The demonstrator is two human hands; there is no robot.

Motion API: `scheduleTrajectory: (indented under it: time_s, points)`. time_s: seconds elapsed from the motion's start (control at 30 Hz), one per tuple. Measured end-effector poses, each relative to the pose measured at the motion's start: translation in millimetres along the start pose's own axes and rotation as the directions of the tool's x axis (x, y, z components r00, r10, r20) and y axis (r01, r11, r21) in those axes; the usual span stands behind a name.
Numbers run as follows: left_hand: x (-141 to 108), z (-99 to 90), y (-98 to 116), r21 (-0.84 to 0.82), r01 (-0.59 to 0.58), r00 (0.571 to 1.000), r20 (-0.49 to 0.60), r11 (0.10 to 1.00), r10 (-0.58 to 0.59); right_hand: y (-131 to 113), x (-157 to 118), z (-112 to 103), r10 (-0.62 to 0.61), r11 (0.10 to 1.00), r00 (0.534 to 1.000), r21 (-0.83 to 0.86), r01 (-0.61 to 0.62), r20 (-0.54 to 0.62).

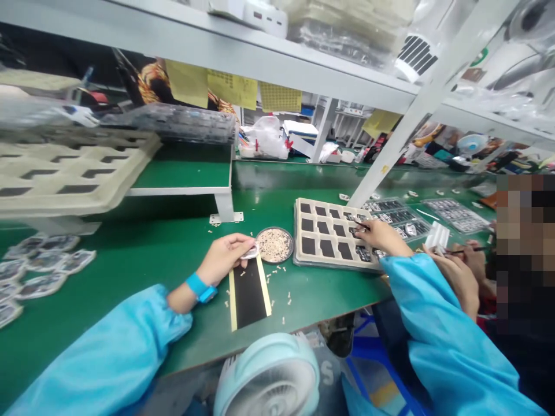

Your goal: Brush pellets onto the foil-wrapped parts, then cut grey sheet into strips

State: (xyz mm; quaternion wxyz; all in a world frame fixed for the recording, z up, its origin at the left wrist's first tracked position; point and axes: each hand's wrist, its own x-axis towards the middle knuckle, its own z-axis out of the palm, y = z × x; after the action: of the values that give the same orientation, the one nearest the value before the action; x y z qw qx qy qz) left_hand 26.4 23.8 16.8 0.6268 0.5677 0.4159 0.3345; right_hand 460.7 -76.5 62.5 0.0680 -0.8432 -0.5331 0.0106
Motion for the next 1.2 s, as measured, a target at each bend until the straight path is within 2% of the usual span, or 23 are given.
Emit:
scheduleTrajectory:
  time_s: [0.1,0.2,0.27,0.4,0.47,0.53,0.6,0.67,0.8,0.9,1.03,1.2]
  points:
    - [1.2,7.3,-1.3,-0.028,0.012,1.0,-0.02,1.0,-0.012,4.0,1.1,-6.4,-0.047,0.999,0.999,0.023,0.047,0.005]
    - [1.0,9.0,-1.7,-0.119,0.014,1.0,-0.012,0.993,-0.015,-14.1,-5.2,-19.6,-0.069,0.98,0.988,0.179,0.093,-0.136]
    - [-0.5,7.8,-0.9,-0.191,0.004,1.0,-0.01,0.982,-0.006,-46.1,-17.1,-27.2,-0.098,0.908,0.969,0.378,0.18,-0.226]
    - [-8.3,5.3,1.9,-0.227,-0.056,0.997,-0.056,0.972,0.045,-141.7,-50.9,-27.4,-0.337,0.647,0.927,0.676,0.354,-0.164]
    - [-12.2,4.3,2.4,-0.2,-0.085,0.994,-0.088,0.976,0.068,-187.6,-61.9,-18.3,-0.492,0.518,0.866,0.769,0.375,-0.09]
    - [-14.2,2.3,1.8,-0.176,-0.113,0.987,-0.129,0.978,0.091,-222.1,-65.6,-4.5,-0.583,0.42,0.812,0.842,0.339,-0.036]
    - [-14.5,-0.7,0.3,-0.158,-0.143,0.977,-0.179,0.977,0.115,-242.7,-64.8,11.8,-0.587,0.37,0.81,0.891,0.262,0.006]
    - [-14.4,-4.2,-1.4,-0.127,-0.172,0.968,-0.207,0.977,0.144,-250.9,-63.1,28.1,-0.553,0.333,0.833,0.918,0.216,0.004]
    - [-17.6,-7.4,-2.4,-0.012,-0.24,0.949,-0.215,0.971,0.232,-249.2,-64.8,51.5,-0.499,0.267,0.865,0.94,0.211,-0.052]
    - [-22.8,-4.7,1.2,0.047,-0.254,0.942,-0.213,0.966,0.258,-248.2,-68.4,58.8,-0.492,0.254,0.87,0.951,0.175,-0.029]
    - [-28.3,0.2,7.3,0.047,-0.266,0.941,-0.203,0.963,0.27,-249.9,-68.9,64.5,-0.461,0.244,0.887,0.962,0.12,0.006]
    - [-29.6,-1.2,1.3,-0.018,-0.308,0.948,-0.095,0.951,0.305,-247.4,-64.4,72.2,-0.436,0.218,0.899,0.974,0.059,0.043]
